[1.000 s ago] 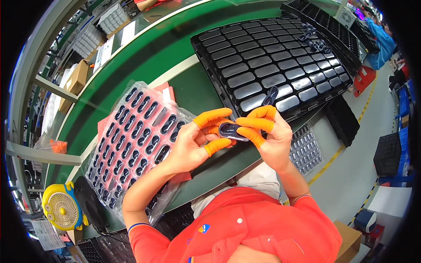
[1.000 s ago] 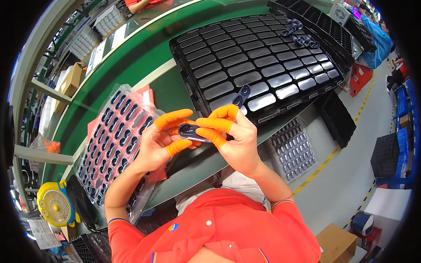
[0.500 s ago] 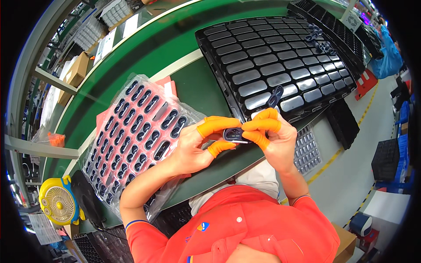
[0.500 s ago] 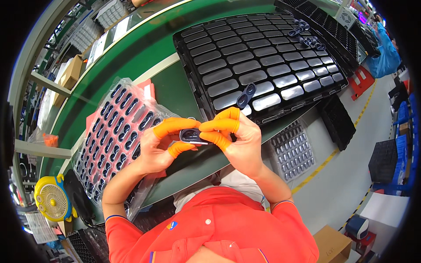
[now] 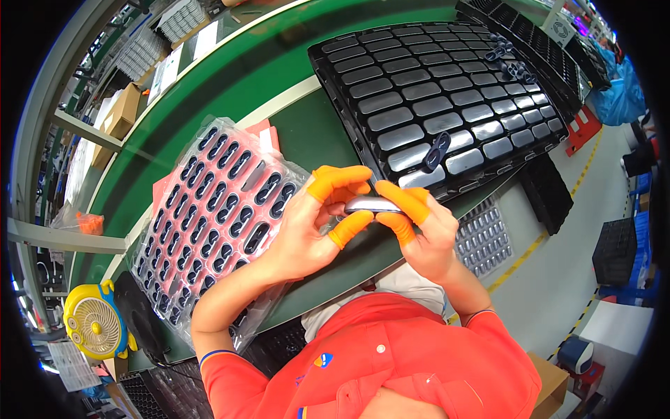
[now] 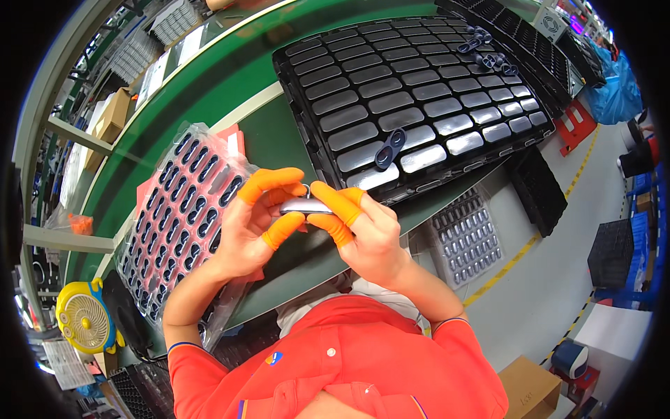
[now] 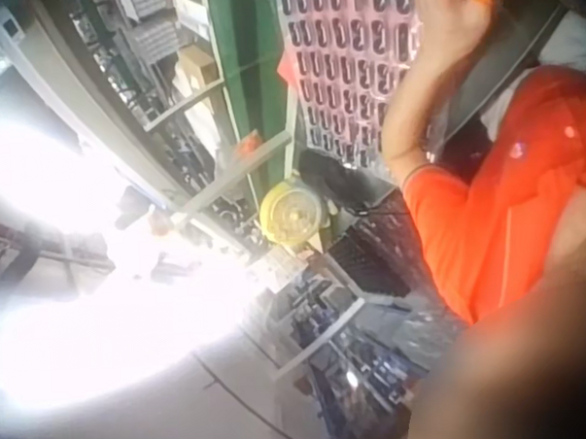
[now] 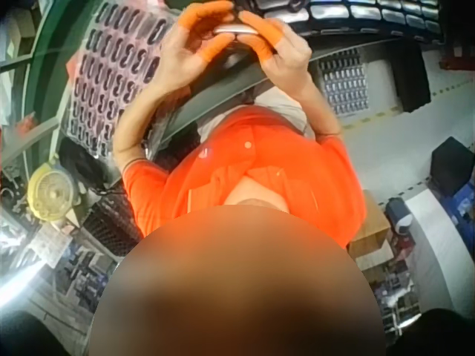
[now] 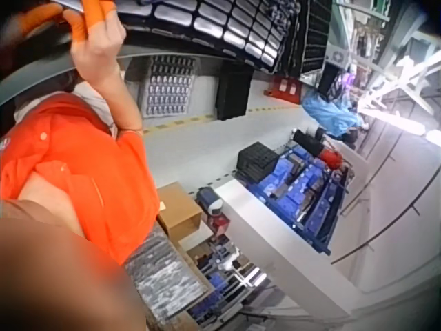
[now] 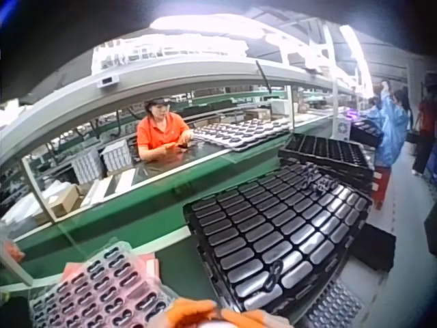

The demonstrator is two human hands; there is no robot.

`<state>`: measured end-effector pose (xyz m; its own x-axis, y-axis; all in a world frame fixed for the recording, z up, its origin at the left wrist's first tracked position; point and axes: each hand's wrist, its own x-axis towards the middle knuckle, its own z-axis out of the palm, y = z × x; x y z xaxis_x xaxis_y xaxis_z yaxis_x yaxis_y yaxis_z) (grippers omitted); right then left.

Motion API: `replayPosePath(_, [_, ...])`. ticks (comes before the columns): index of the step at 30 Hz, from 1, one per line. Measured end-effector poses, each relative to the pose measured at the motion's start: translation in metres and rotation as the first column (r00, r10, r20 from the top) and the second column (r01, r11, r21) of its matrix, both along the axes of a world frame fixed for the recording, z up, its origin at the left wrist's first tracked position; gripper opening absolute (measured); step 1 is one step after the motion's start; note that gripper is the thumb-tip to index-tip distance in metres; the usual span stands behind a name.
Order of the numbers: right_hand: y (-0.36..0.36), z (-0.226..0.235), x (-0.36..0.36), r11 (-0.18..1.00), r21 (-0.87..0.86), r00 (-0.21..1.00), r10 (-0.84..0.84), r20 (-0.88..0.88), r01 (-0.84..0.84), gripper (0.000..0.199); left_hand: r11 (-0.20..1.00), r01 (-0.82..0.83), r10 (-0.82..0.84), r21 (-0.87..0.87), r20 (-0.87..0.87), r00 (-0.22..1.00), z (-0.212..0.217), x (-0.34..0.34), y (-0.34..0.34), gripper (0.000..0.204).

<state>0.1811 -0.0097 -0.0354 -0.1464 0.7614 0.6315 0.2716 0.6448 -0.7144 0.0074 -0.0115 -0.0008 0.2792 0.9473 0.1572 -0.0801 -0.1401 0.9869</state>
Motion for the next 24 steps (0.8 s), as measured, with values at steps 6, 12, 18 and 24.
replayPosePath(6, [-0.002,0.002,-0.001,0.985,0.171,0.997,0.0,0.072,-0.012,0.034,0.963,0.172,-0.096,0.206,-0.333,0.938,0.002,-0.013,0.005,0.025])
replayPosePath(12, [-0.008,-0.002,-0.009,0.991,0.128,0.999,0.038,0.01,-0.039,0.028,0.981,0.133,-0.093,0.143,-0.254,0.963,-0.017,-0.013,0.001,0.024])
replayPosePath(18, [-0.005,0.004,-0.002,0.997,-0.053,0.997,0.047,-0.055,-0.05,0.021,0.994,0.112,-0.111,-0.008,-0.254,0.961,0.002,-0.008,0.002,0.019])
replayPosePath(24, [-0.004,0.006,0.0,0.983,-0.181,0.993,0.005,-0.12,-0.027,0.018,0.98,0.148,-0.155,-0.133,-0.045,0.987,0.011,-0.009,0.006,0.019])
